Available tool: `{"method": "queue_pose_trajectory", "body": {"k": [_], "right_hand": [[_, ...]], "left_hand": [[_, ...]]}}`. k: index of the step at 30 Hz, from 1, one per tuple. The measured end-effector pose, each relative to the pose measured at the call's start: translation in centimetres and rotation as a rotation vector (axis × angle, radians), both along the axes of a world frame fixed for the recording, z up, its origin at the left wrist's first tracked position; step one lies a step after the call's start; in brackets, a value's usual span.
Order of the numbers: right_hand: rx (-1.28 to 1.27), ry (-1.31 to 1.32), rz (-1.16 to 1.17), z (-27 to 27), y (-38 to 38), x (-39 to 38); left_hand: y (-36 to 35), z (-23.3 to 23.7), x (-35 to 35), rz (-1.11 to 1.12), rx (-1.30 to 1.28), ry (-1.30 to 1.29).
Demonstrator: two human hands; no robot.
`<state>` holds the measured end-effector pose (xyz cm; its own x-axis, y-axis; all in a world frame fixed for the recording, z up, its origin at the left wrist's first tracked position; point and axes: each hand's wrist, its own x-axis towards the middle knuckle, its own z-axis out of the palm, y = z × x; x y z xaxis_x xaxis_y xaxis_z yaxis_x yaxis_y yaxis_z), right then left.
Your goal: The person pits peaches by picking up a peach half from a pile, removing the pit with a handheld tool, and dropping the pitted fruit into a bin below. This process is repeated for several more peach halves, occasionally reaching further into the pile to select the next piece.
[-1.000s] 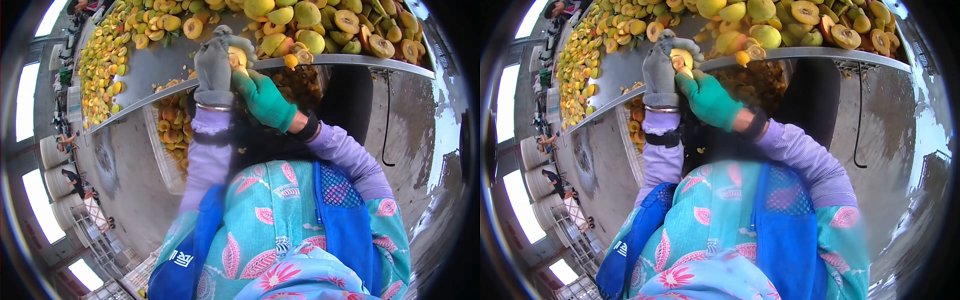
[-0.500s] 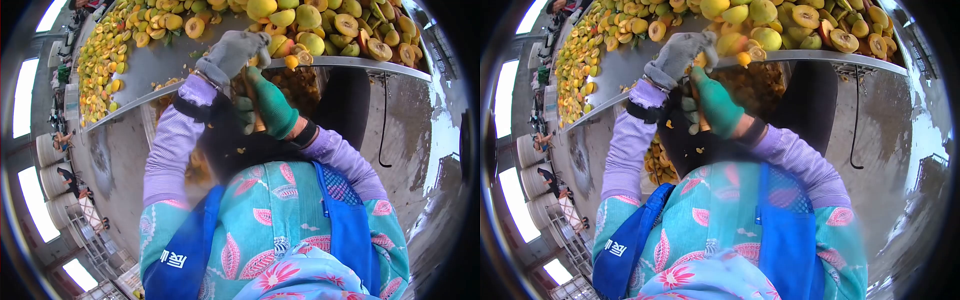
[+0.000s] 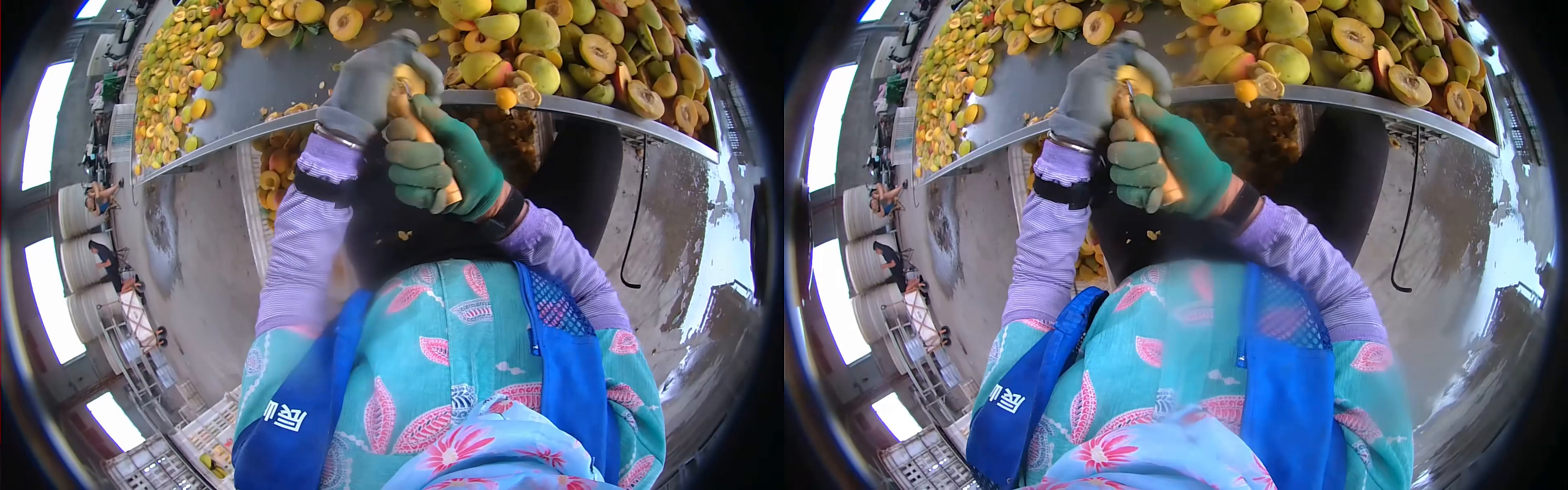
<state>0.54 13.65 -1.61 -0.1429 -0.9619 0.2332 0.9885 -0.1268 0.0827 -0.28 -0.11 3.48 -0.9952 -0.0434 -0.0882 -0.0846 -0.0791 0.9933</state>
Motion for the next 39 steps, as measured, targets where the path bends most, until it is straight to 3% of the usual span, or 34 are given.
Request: {"method": "queue_pose_trajectory", "body": {"k": [1, 4, 6, 8, 9, 10, 12, 13, 14, 16, 18, 20, 22, 25, 28, 29, 32, 33, 34, 36, 38, 39], "right_hand": [[-0.150, -0.088, 0.023, -0.1, -0.3, -0.1], [-0.177, -0.175, 0.088, 0.6, -0.5, 0.0], [-0.193, -0.124, 0.118, 1.1, -0.7, 0.7], [-0.166, -0.093, 0.142, 1.2, -1.1, 1.3], [-0.177, -0.150, 0.170, 1.0, -1.1, 1.3], [-0.173, -0.132, 0.181, 1.4, -0.4, 1.0], [-0.182, -0.077, 0.163, 2.6, 2.2, -0.4], [-0.065, 0.042, 0.063, 1.7, 2.9, -0.8], [0.085, -0.012, 0.050, -0.5, 2.6, -1.5], [0.525, 0.003, 0.039, -1.7, 2.9, -2.1], [0.588, 0.047, 0.103, 0.0, 2.6, -1.7], [0.619, 0.180, 0.000, 0.9, 2.5, -1.8], [0.710, 0.169, -0.058, 1.7, 2.7, -2.1], [0.908, 0.453, -0.213, 2.7, 3.4, -2.6], [1.065, 0.895, -0.501, 1.7, 2.3, -3.5], [1.105, 1.050, -0.631, 1.2, 1.7, -4.0], [1.099, 1.549, -0.832, 0.5, -0.4, -5.2], [1.151, 1.732, -0.785, -0.1, -1.1, -5.1], [1.152, 1.729, -0.783, -0.3, -1.4, -4.5], [1.179, 1.728, -0.776, -0.7, -1.2, -3.3], [1.111, 1.580, -0.733, -1.1, -0.8, -2.8], [1.099, 1.526, -0.734, -1.1, -0.7, -2.4]], "left_hand": [[-0.1, 0.0, 0.0, 0.025, 0.333, -0.102], [0.9, 1.1, 1.4, 0.386, 0.510, -0.187], [1.1, 0.5, 2.3, 0.560, 0.685, -0.085], [-0.8, -0.2, 3.2, 0.569, 0.783, -0.112], [-0.5, -0.5, 3.4, 0.695, 0.595, -0.054], [-1.5, -1.3, 5.2, 0.595, 0.021, 0.105], [-6.8, -2.2, 8.4, 0.633, 0.145, -0.030], [-9.4, -2.6, 10.0, 0.655, 0.209, -0.096], [-12.9, -2.5, 11.1, 0.495, -0.628, -0.409], [-14.3, -1.7, 10.2, 0.343, -1.364, -0.663], [-15.0, -0.6, 4.2, 0.451, -1.180, -0.582], [-17.0, -1.5, -2.1, 0.006, -1.724, -0.106], [-13.1, -1.8, -8.6, 0.443, -1.455, -0.279], [-14.2, -6.9, -13.2, 0.204, -1.568, -0.259], [-12.7, -4.9, -11.4, 0.012, -1.381, -0.184], [-10.8, -3.6, -9.3, 0.088, -0.996, -0.302], [-5.4, -0.7, -2.9, 0.148, -0.392, -0.192], [-4.9, -1.9, -1.7, 0.201, -0.495, -0.033], [-4.4, -3.7, -0.7, 0.245, -0.596, 0.130], [-3.0, -4.9, 0.4, 0.298, -0.481, 0.223], [-1.3, -4.3, 0.8, 0.308, -0.067, 0.072], [-0.4, -3.8, 0.9, 0.349, -0.216, 0.114]]}}
